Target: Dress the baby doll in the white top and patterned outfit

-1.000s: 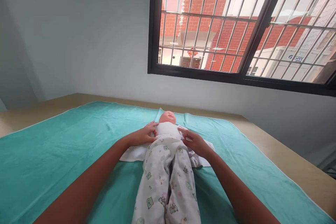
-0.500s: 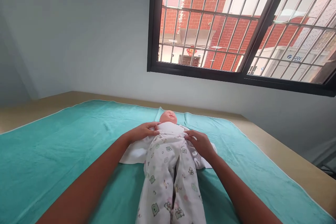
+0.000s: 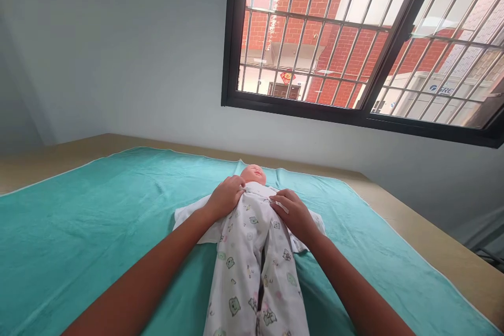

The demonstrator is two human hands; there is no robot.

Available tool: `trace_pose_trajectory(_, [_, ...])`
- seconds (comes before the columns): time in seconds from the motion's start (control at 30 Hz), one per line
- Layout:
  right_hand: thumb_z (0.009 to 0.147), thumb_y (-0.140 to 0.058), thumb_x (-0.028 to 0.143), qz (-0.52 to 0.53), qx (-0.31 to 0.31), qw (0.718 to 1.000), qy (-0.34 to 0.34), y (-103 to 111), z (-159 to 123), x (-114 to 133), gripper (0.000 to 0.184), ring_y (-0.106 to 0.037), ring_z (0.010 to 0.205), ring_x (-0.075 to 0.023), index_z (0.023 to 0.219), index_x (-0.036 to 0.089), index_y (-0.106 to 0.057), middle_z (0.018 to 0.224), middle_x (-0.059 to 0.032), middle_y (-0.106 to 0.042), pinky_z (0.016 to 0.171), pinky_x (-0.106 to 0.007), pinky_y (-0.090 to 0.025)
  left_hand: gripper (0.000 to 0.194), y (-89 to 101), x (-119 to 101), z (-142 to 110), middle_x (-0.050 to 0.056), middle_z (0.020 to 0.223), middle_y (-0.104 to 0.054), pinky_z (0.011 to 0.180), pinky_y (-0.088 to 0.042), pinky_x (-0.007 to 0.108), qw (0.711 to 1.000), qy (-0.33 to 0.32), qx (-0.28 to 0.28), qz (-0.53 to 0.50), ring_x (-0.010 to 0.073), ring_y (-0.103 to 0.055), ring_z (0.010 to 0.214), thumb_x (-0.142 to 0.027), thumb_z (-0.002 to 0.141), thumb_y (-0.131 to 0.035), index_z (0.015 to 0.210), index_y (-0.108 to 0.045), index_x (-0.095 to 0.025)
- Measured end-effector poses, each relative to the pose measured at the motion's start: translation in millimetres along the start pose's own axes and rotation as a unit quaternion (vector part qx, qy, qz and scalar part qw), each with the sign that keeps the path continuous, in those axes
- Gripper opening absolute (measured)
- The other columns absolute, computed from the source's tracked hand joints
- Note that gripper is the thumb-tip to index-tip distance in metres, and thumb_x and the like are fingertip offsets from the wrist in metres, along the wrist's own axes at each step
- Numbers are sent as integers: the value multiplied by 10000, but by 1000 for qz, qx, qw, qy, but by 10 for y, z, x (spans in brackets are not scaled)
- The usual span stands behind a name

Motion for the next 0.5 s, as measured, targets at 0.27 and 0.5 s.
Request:
trace_pose_trajectory(0.27, [885, -527, 396, 120, -41, 980, -152, -34, 32, -91, 220, -554, 780, -210, 840, 239, -675, 842, -39, -653, 740, -337, -409, 253, 59, -158, -21, 0, 1098, -667, 799, -422, 311, 998, -38, 28, -41, 230, -603, 952, -398, 821, -634, 1044, -632, -280])
trace_pose_trajectory(0.5, [798, -628, 450, 485, 24, 836, -257, -73, 25, 25, 258, -468, 673, -142, 827, 194, -603, 762, -4, -566, 609, -255, -373, 127, -22, -486, -107, 48, 902, -662, 732, -375, 327, 991, -116, 12, 63, 232, -576, 820, -350, 870, -567, 852, -637, -245])
Point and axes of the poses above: each hand's wrist, its own z-axis towards the middle knuckle, its own y-axis out of the back of the hand, x = y × z, the point moved 4 cm from there along z, towards the middle knuckle
